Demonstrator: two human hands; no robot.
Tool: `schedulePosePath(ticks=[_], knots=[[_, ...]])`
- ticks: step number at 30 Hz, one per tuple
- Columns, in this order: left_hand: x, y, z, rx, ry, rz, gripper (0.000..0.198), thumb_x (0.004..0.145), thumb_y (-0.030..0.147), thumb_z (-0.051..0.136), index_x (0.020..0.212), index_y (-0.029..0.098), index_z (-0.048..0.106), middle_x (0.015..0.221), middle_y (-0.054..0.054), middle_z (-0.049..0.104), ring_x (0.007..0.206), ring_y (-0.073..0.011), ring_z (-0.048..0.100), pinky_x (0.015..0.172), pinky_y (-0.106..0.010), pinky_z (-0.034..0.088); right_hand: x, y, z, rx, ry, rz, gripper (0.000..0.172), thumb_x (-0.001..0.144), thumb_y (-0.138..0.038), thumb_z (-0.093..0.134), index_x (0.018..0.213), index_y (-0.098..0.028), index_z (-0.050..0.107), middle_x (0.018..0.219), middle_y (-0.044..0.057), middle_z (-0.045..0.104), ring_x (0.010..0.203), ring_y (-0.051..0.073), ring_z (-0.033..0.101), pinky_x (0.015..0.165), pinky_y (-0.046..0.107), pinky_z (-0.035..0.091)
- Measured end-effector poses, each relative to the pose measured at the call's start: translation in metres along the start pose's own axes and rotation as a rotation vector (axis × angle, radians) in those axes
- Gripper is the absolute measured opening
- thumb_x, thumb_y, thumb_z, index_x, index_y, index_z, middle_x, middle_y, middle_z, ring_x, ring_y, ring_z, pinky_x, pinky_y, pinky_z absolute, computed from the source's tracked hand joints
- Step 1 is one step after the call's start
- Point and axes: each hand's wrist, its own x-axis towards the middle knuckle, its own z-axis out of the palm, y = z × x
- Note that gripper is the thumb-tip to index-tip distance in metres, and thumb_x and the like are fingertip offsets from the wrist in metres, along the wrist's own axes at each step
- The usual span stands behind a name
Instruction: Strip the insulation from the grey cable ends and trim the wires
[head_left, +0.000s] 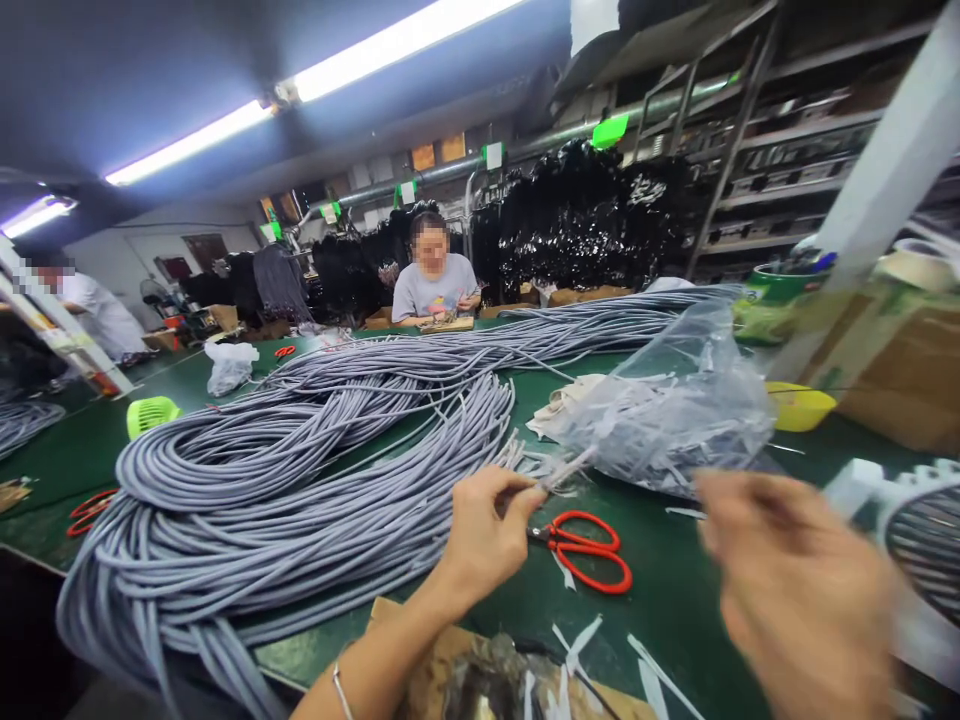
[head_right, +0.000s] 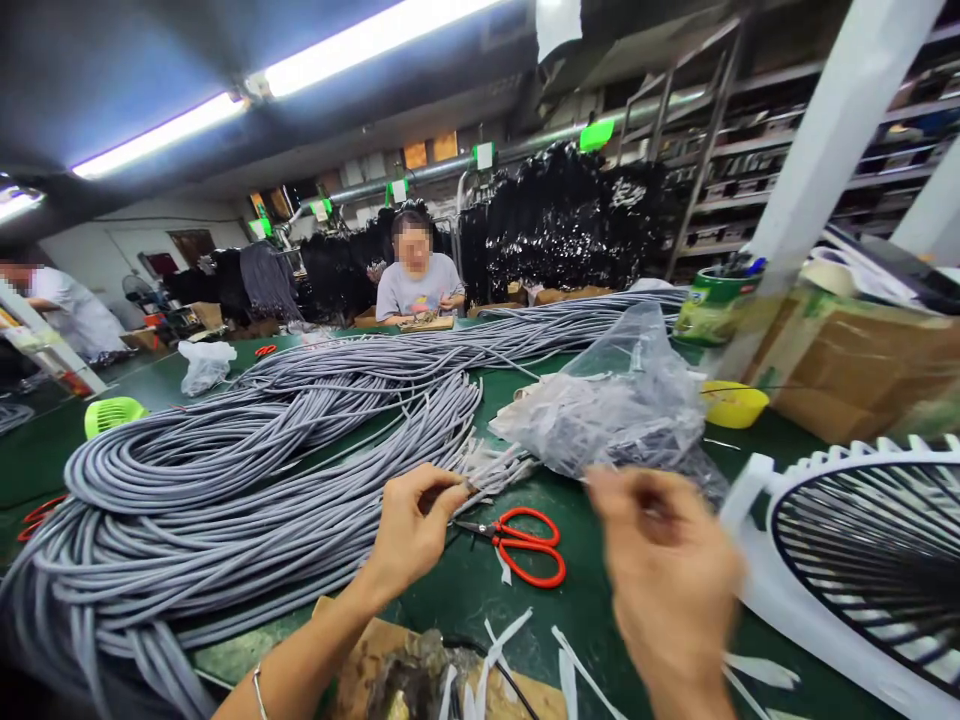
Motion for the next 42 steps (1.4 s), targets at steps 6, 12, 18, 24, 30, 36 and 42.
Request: schedulePosePath(ticks=[6, 12, 18, 24, 30, 36, 42], knots=[[-0.007, 0.004, 0.001, -0.145, -0.115, -0.058, 0.024, 0.082, 0.028, 0.049, 0.071, 0.012, 0.064, 0.062, -0.003, 0.058, 0.055, -0.0123, 0.046, 0.051, -0.023, 0.033, -0.022, 0.003, 0.04, 0.301, -0.41, 0.33, 0.058, 0.043, -0.04, 0.081, 0.091, -0.018, 0.056, 0.078, 0.006, 0.069, 0.072, 0.019, 0.065, 0.062, 0.026, 0.053], [-0.006, 0.004, 0.0, -0.41, -0.307, -0.28, 0.049, 0.077, 0.059, 0.049, 0.057, 0.014, 0.05, 0.045, 0.006, 0.034, 0.041, -0.0059, 0.026, 0.041, -0.021, 0.02, -0.022, 0.006, 0.036, 0.497, -0.437, 0.371, 0.051, 0.05, -0.035, 0.081, 0.092, -0.018, 0.057, 0.07, 0.003, 0.069, 0.056, 0.014, 0.063, 0.056, 0.024, 0.053], [-0.005, 0.005, 0.002, -0.61, -0.398, -0.4, 0.055, 0.067, 0.068, 0.055, 0.063, 0.014, 0.048, 0.05, 0.007, 0.035, 0.037, -0.002, 0.025, 0.036, -0.018, 0.016, -0.022, 0.01, 0.037, 0.444, -0.335, 0.365, 0.049, 0.043, -0.036, 0.084, 0.079, -0.015, 0.059, 0.056, 0.002, 0.065, 0.048, 0.012, 0.059, 0.049, 0.021, 0.05], [-0.007, -0.001, 0.008, -0.798, -0.387, -0.397, 0.046, 0.07, 0.059, 0.06, 0.075, 0.016, 0.043, 0.051, 0.01, 0.036, 0.034, -0.0001, 0.024, 0.034, -0.014, 0.016, -0.031, 0.012, 0.044, 0.468, -0.225, 0.311, 0.045, 0.046, -0.038, 0.083, 0.077, -0.016, 0.059, 0.064, 0.001, 0.063, 0.057, 0.01, 0.058, 0.053, 0.017, 0.048], [-0.007, -0.006, 0.007, -0.914, -0.412, -0.3, 0.041, 0.074, 0.051, 0.062, 0.089, 0.017, 0.045, 0.054, 0.009, 0.041, 0.032, 0.0014, 0.024, 0.032, -0.012, 0.016, -0.024, 0.008, 0.043, 0.635, -0.116, 0.372, 0.042, 0.048, -0.037, 0.082, 0.074, -0.018, 0.054, 0.057, -0.008, 0.048, 0.038, 0.0, 0.03, 0.031, 0.012, 0.026], [-0.005, -0.008, 0.007, -1.072, -0.429, -0.284, 0.038, 0.076, 0.043, 0.065, 0.075, 0.019, 0.036, 0.059, 0.008, 0.047, 0.033, 0.0026, 0.025, 0.033, -0.009, 0.018, -0.022, 0.003, 0.035, 0.526, -0.355, 0.4, 0.052, 0.054, -0.035, 0.08, 0.098, -0.021, 0.056, 0.086, 0.001, 0.065, 0.044, 0.003, 0.046, 0.044, 0.017, 0.043], [-0.007, -0.008, 0.007, -1.095, -0.505, -0.322, 0.044, 0.077, 0.042, 0.064, 0.071, 0.021, 0.025, 0.057, 0.009, 0.047, 0.03, 0.0031, 0.022, 0.031, -0.008, 0.014, -0.025, 0.005, 0.038, 0.547, -0.473, 0.504, 0.06, 0.05, -0.031, 0.082, 0.104, -0.019, 0.058, 0.071, 0.002, 0.068, 0.052, 0.012, 0.059, 0.052, 0.022, 0.048]])
